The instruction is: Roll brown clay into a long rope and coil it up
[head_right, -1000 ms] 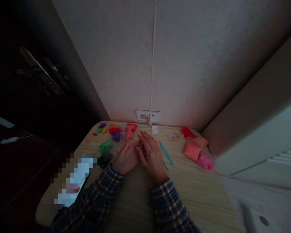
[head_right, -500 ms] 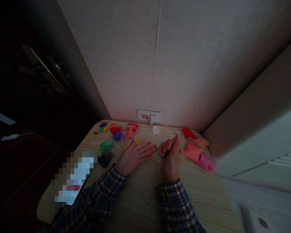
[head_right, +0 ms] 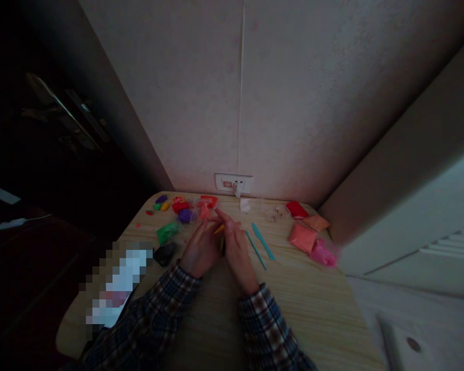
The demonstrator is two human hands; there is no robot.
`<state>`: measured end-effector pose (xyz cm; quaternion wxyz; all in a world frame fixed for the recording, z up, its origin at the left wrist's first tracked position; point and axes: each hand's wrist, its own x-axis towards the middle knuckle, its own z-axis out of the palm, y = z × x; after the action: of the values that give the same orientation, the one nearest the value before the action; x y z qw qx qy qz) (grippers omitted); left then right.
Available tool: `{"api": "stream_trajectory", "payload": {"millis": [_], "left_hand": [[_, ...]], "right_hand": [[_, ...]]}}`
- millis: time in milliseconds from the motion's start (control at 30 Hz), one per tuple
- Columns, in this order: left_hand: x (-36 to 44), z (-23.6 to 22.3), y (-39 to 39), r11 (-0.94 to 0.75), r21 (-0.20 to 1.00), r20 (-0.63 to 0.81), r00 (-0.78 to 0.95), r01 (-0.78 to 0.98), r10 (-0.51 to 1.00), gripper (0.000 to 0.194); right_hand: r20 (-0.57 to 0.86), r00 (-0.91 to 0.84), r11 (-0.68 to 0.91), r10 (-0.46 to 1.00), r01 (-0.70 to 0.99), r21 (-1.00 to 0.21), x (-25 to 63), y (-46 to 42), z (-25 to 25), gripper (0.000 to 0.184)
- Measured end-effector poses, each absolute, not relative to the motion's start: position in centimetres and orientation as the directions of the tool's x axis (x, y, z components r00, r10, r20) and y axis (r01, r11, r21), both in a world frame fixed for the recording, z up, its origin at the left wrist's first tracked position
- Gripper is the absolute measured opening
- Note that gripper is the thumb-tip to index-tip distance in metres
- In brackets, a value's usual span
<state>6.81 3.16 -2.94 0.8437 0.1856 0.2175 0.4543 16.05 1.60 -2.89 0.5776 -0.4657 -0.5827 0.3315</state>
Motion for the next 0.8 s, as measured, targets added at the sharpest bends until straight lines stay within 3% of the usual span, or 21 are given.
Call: {"api": "stream_trajectory", "payload": {"millis": [67, 133, 267, 400, 533, 633, 800], "left_hand": [[6.9, -3.1, 3.2, 0.515, 0.511, -0.191, 0.494, -0.688, 0.848, 0.032], [7.1, -3.4, 3.2, 0.509, 0.536, -0.176, 0.5, -0.674, 0.848, 0.032], [7.2, -3.5, 2.9, 0.415, 0.678, -0.142, 0.446, -0.606, 0.884, 0.027], [6.5, -2.8, 2.7, 0.368, 0.797, -0.169, 0.408, -0.479, 0.897, 0.019], [5.5, -2.5, 3.2, 0.368, 0.731, -0.146, 0.395, -0.574, 0.907, 0.019], [5.1, -2.8, 3.7, 0.35, 0.675, -0.166, 0.328, -0.649, 0.93, 0.016], [5.0, -2.8, 3.8, 0.272, 0.727, -0.12, 0.273, -0.631, 0.954, 0.038]], "right_hand": [[0.485, 0.055, 0.398, 0.873, 0.496, -0.772, 15.4, 1.6, -3.3, 0.044], [0.521, 0.024, 0.351, 0.853, 0.713, -0.607, 14.9, 1.6, -3.7, 0.052], [0.573, 0.013, 0.314, 0.819, 0.826, -0.468, 14.9, 1.7, -4.2, 0.071], [0.644, 0.051, 0.433, 0.764, 0.699, -0.569, 16.3, 1.7, -3.5, 0.071], [0.614, 0.295, 0.416, 0.732, 0.521, -0.746, 18.2, 1.5, -2.3, 0.05], [0.563, 0.428, 0.348, 0.707, 0.482, -0.804, 19.3, 1.7, -2.2, 0.038], [0.477, 0.423, 0.277, 0.77, 0.452, -0.848, 19.8, 2.4, -3.7, 0.033]]}}
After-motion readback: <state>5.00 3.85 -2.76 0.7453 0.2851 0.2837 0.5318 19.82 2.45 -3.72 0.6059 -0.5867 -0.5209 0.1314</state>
